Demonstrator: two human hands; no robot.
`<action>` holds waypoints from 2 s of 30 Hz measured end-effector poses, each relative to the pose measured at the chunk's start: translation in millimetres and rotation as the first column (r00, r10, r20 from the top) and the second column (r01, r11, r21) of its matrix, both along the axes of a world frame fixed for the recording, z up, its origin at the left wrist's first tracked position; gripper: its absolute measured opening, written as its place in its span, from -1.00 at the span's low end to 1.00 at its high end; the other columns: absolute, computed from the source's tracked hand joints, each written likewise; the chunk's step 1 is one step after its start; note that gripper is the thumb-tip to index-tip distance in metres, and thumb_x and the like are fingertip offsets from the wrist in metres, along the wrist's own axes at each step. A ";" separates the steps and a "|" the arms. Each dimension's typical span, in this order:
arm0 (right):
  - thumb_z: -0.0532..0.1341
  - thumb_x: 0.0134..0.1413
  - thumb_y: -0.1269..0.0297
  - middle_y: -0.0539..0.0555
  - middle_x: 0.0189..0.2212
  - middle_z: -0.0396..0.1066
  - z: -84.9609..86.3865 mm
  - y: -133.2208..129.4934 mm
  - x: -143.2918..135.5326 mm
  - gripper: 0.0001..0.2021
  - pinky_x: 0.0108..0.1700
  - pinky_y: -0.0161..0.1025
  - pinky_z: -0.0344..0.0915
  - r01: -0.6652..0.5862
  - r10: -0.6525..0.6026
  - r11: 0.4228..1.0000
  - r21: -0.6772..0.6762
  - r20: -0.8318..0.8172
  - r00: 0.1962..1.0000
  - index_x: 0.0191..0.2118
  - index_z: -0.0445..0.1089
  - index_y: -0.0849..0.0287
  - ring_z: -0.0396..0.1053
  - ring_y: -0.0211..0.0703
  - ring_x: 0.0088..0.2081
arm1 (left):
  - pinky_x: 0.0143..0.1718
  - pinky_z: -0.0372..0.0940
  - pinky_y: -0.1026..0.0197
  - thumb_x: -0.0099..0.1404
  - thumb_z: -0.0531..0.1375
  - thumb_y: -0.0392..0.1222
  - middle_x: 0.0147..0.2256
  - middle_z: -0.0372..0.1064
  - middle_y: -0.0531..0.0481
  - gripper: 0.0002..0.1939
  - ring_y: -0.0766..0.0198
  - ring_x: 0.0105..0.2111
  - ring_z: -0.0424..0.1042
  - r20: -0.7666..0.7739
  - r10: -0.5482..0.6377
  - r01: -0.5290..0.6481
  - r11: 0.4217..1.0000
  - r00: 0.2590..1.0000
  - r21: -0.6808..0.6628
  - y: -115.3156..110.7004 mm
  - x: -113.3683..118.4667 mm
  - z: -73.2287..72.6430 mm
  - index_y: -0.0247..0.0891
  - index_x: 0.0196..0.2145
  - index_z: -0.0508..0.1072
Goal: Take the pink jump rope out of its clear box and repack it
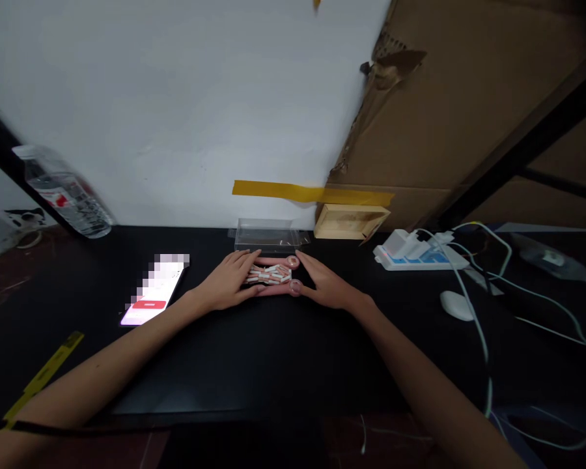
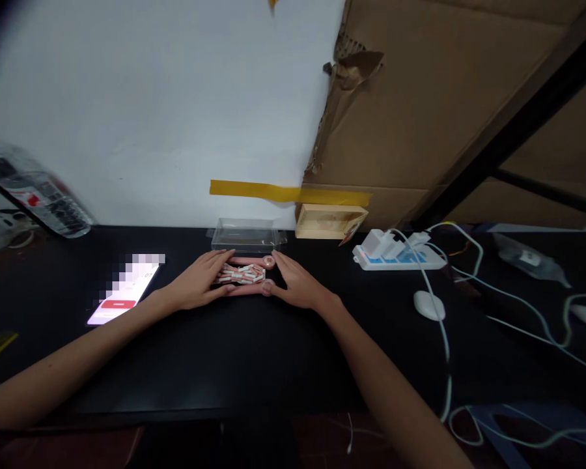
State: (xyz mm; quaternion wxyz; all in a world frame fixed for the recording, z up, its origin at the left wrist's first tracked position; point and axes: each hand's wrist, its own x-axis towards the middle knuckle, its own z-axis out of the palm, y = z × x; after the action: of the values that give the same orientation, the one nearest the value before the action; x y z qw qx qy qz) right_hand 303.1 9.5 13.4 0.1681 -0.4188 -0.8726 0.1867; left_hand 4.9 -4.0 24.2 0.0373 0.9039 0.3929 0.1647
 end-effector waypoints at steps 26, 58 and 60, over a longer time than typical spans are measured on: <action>-0.04 0.28 -0.26 0.28 0.43 -0.10 -10.6 5.8 4.7 -0.15 0.37 0.26 -0.04 -0.008 0.006 0.999 0.038 0.045 0.999 0.47 -0.22 0.22 -0.09 0.25 0.41 | 0.31 -0.01 -0.16 0.49 -0.09 0.14 0.34 0.01 -0.37 -0.31 -0.12 0.35 -0.01 -0.056 -0.031 0.036 0.996 0.998 0.080 1.7 4.1 -23.4 -0.41 0.36 -0.01; 0.03 0.24 -0.27 0.31 0.43 -0.15 0.6 -12.4 -14.7 -0.11 0.41 0.20 -0.12 -0.051 0.034 0.987 0.155 0.113 0.993 0.45 -0.16 0.27 -0.22 0.21 0.44 | 0.34 -0.06 -0.10 0.49 -0.06 0.16 0.35 0.02 -0.30 -0.30 -0.07 0.36 -0.03 -0.094 -0.110 0.115 0.993 0.989 0.039 3.5 3.6 -15.4 -0.39 0.38 -0.02; 0.02 0.26 -0.25 0.31 0.42 -0.09 1.3 -14.6 -18.8 -0.14 0.41 0.21 -0.15 -0.088 0.066 0.979 0.181 0.127 0.990 0.45 -0.13 0.27 -0.19 0.18 0.44 | 0.34 -0.06 -0.12 0.49 -0.07 0.16 0.35 0.03 -0.28 -0.30 -0.06 0.36 -0.02 -0.088 -0.120 0.124 0.991 0.989 0.042 2.6 5.3 -16.6 -0.38 0.38 -0.02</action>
State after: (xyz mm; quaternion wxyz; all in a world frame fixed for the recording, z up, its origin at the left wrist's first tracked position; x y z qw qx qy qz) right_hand 284.4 -5.1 14.7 0.1463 -0.3776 -0.9104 0.0850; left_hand 10.2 -1.4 7.6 0.0089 0.9331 0.3342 0.1325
